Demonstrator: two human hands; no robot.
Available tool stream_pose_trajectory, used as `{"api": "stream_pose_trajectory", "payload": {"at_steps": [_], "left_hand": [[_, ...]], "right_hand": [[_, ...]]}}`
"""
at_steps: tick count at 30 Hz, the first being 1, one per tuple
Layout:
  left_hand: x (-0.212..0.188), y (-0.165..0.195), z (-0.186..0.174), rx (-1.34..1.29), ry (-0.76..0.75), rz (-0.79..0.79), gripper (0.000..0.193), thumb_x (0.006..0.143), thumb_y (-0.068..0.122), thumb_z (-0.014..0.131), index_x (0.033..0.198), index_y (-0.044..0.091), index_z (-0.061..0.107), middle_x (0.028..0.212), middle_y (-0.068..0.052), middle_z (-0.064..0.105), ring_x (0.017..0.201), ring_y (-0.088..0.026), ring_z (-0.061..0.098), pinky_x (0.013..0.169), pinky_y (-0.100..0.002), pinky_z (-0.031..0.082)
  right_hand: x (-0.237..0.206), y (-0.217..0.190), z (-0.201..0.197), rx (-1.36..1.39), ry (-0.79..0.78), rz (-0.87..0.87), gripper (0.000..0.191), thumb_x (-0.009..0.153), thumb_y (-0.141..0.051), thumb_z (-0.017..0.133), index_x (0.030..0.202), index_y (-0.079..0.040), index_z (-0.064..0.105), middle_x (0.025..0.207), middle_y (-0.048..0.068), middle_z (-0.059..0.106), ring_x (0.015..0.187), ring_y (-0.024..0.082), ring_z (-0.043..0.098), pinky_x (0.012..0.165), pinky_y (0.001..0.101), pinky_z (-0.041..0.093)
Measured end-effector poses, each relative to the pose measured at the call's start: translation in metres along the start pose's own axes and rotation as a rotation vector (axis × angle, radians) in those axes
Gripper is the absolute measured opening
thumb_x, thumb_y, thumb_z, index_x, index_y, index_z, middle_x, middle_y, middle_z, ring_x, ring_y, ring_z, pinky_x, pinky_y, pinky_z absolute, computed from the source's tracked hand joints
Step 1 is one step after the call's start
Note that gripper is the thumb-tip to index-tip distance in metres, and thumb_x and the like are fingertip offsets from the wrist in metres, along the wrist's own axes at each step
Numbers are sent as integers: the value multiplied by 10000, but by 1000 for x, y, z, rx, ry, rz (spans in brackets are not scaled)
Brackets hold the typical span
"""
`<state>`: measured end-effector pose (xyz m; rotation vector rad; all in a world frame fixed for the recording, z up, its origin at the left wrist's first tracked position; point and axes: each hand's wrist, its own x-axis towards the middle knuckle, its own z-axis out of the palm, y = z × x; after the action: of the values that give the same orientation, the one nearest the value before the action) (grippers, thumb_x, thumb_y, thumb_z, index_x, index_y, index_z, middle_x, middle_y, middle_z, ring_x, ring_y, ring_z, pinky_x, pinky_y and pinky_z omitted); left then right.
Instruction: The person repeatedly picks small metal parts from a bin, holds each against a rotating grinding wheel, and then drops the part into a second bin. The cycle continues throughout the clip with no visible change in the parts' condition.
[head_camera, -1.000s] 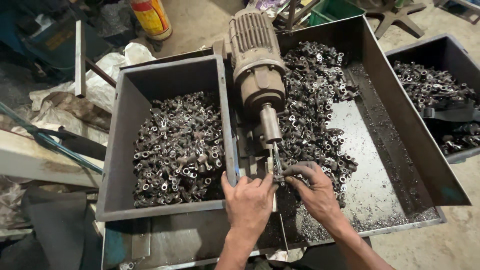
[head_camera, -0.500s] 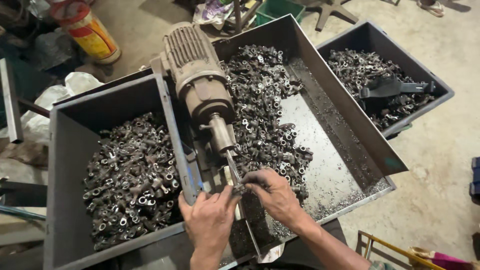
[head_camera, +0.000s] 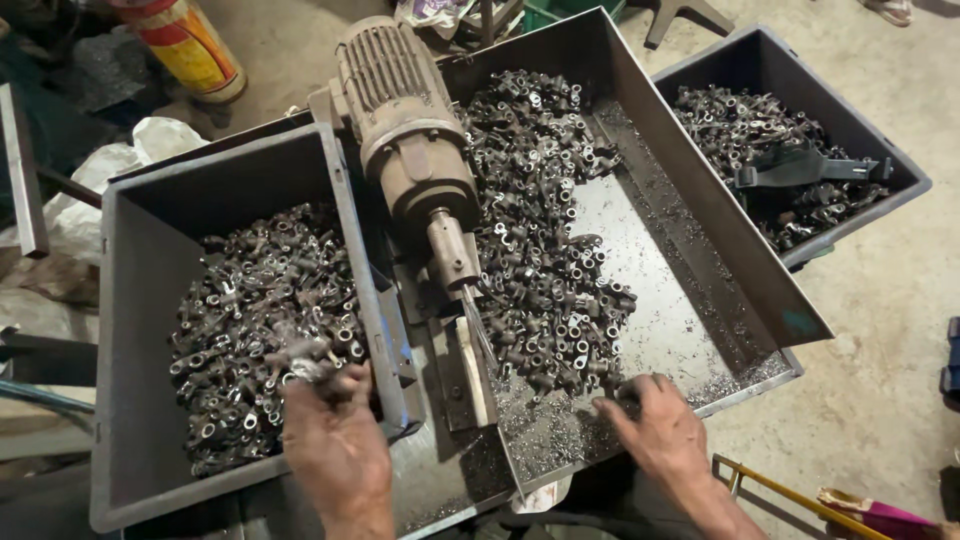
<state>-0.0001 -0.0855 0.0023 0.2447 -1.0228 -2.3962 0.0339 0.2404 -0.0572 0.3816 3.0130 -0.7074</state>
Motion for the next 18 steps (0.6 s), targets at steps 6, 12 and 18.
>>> {"api": "stream_pose_trajectory", "payload": {"at_steps": [6, 12, 18], "left_hand": [[-3, -3, 7, 338, -117, -77, 276, 957, 217, 745, 1135, 5, 738, 1004, -110, 750, 897, -213, 662, 849, -391, 495], [-13, 6, 33, 1301, -660, 254, 579, 700, 560, 840, 1074, 123, 772, 974, -19, 787, 998, -181, 705, 1086, -624, 317], [-14, 6, 53, 1633, -860, 285, 683, 630, 623, 852, 1102, 139, 755, 974, -49, 747, 1018, -237, 660, 1121, -775, 134]], "right_hand": [[11, 26, 21, -80, 52, -24, 394, 752, -468, 811, 912, -111, 769, 919, 102, 709, 879, 322, 697, 753, 439, 565], [24, 42, -3, 147, 28, 43, 332, 847, -364, 783, 1057, -107, 801, 937, 120, 790, 826, 263, 769, 765, 371, 595], [29, -12, -26, 365, -188, -240, 249, 830, -258, 778, 1048, -139, 797, 898, 47, 845, 760, 186, 753, 673, 318, 623]]}}
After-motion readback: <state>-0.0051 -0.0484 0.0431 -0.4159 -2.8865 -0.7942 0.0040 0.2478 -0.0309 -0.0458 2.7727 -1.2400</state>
